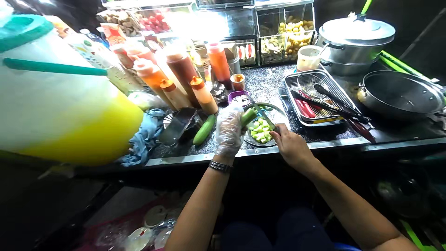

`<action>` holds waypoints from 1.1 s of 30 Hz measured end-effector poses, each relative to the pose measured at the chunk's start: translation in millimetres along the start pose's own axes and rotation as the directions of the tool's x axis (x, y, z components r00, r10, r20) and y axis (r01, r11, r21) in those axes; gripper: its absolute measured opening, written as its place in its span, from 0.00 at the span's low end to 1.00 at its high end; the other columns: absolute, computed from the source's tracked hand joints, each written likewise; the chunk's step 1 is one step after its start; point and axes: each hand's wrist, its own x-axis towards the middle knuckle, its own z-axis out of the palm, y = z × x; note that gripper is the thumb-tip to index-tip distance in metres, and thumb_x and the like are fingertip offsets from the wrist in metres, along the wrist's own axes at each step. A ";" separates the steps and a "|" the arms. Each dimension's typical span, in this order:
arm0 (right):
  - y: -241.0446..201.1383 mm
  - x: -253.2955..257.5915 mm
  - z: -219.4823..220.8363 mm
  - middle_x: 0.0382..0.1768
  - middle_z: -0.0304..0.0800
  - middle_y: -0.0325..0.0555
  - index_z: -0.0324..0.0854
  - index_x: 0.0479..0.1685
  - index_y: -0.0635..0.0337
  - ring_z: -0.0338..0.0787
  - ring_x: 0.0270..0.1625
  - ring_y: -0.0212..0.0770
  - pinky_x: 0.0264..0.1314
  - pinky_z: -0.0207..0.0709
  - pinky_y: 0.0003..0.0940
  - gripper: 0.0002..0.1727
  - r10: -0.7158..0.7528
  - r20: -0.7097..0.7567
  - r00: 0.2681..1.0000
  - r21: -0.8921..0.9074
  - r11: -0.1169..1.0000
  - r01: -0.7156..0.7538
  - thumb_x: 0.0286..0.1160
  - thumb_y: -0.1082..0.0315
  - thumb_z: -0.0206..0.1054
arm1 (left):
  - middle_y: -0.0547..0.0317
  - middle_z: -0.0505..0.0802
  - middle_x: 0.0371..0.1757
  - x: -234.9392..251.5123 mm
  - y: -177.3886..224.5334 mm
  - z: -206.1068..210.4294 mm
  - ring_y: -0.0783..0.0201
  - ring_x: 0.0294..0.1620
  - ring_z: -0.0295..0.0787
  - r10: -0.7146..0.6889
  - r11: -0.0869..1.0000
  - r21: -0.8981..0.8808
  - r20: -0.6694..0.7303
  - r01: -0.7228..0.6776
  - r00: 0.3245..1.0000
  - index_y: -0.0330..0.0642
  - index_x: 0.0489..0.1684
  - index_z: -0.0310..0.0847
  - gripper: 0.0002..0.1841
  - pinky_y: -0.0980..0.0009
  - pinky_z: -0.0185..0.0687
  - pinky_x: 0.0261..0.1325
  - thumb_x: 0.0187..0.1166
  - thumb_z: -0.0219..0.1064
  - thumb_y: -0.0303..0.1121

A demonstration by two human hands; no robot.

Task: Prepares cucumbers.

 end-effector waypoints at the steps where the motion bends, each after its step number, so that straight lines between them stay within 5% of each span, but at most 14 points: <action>1: -2.6 -5.1 -0.9 0.33 0.89 0.58 0.77 0.67 0.67 0.93 0.36 0.60 0.39 0.85 0.57 0.25 -0.024 -0.028 0.999 -0.001 1.000 0.024 0.93 0.52 0.52 | 0.64 0.81 0.28 4.6 -2.5 -2.5 0.72 0.17 0.72 0.017 1.000 -0.005 -0.010 -0.018 1.000 0.54 0.46 0.80 0.05 0.77 0.69 0.16 0.84 0.63 0.42; 5: -7.4 -18.2 1.4 0.34 0.90 0.56 0.78 0.68 0.67 0.93 0.32 0.56 0.36 0.86 0.51 0.27 -0.101 -0.071 0.992 -0.070 0.993 0.096 0.93 0.51 0.51 | 0.66 0.85 0.38 16.6 -15.3 -6.6 0.73 0.26 0.77 0.125 0.991 -0.054 0.016 -0.124 0.992 0.55 0.57 0.81 0.09 0.77 0.75 0.26 0.85 0.63 0.39; 9: -5.6 -11.8 6.3 0.35 0.90 0.57 0.78 0.65 0.67 0.94 0.36 0.58 0.39 0.86 0.52 0.25 -0.083 -0.020 0.996 -0.091 0.993 0.081 0.94 0.52 0.50 | 0.64 0.83 0.31 11.7 -7.0 0.8 0.72 0.20 0.75 0.139 0.990 -0.014 0.006 -0.139 0.990 0.54 0.48 0.81 0.05 0.77 0.72 0.18 0.84 0.62 0.39; 15: -3.1 12.0 4.7 0.36 0.89 0.61 0.75 0.66 0.67 0.93 0.41 0.63 0.45 0.84 0.59 0.25 0.050 0.114 0.992 -0.046 0.998 -0.045 0.94 0.52 0.50 | 0.64 0.83 0.29 -0.7 -8.1 8.4 0.74 0.19 0.74 0.111 0.994 0.005 0.067 -0.111 0.992 0.50 0.49 0.82 0.05 0.79 0.72 0.19 0.86 0.62 0.36; 17: -2.0 6.6 3.9 0.33 0.88 0.59 0.76 0.65 0.67 0.92 0.36 0.60 0.40 0.84 0.57 0.24 -0.004 0.028 1.000 -0.017 1.000 0.004 0.94 0.53 0.52 | 0.62 0.81 0.28 4.1 -7.3 5.3 0.72 0.18 0.72 0.146 0.981 0.121 0.055 -0.152 0.988 0.49 0.48 0.81 0.07 0.77 0.70 0.18 0.87 0.58 0.37; 20: -6.5 -9.5 1.8 0.31 0.89 0.55 0.78 0.66 0.66 0.92 0.31 0.55 0.34 0.85 0.51 0.25 -0.100 -0.082 0.992 -0.025 0.995 0.098 0.93 0.51 0.52 | 0.49 0.85 0.37 10.9 -4.4 2.3 0.59 0.27 0.78 0.245 0.849 0.473 0.042 -0.235 0.969 0.40 0.54 0.80 0.09 0.60 0.76 0.28 0.88 0.57 0.32; 23: -9.9 -18.1 2.5 0.32 0.90 0.54 0.79 0.66 0.67 0.92 0.31 0.54 0.34 0.85 0.49 0.26 -0.130 -0.081 0.988 -0.072 0.990 0.124 0.93 0.52 0.51 | 0.46 0.86 0.41 12.8 -7.1 1.7 0.56 0.33 0.81 0.309 0.762 0.576 0.080 -0.297 0.948 0.38 0.55 0.80 0.08 0.56 0.78 0.33 0.86 0.58 0.27; 28: -9.3 -11.1 8.6 0.33 0.90 0.56 0.79 0.63 0.68 0.93 0.33 0.56 0.36 0.86 0.51 0.24 -0.112 -0.049 0.993 -0.087 0.990 0.107 0.93 0.53 0.52 | 0.55 0.82 0.32 9.9 -8.4 4.7 0.65 0.22 0.75 0.332 0.868 0.365 0.073 -0.335 0.940 0.42 0.48 0.80 0.06 0.69 0.72 0.22 0.86 0.57 0.29; 33: -11.2 9.3 4.0 0.37 0.89 0.61 0.76 0.67 0.67 0.93 0.43 0.63 0.47 0.84 0.59 0.25 0.032 0.140 0.990 -0.032 0.999 -0.027 0.94 0.53 0.50 | 0.59 0.81 0.33 0.3 -17.0 7.7 0.70 0.25 0.73 0.288 0.922 0.233 0.116 -0.308 0.950 0.43 0.53 0.81 0.08 0.74 0.72 0.26 0.87 0.57 0.31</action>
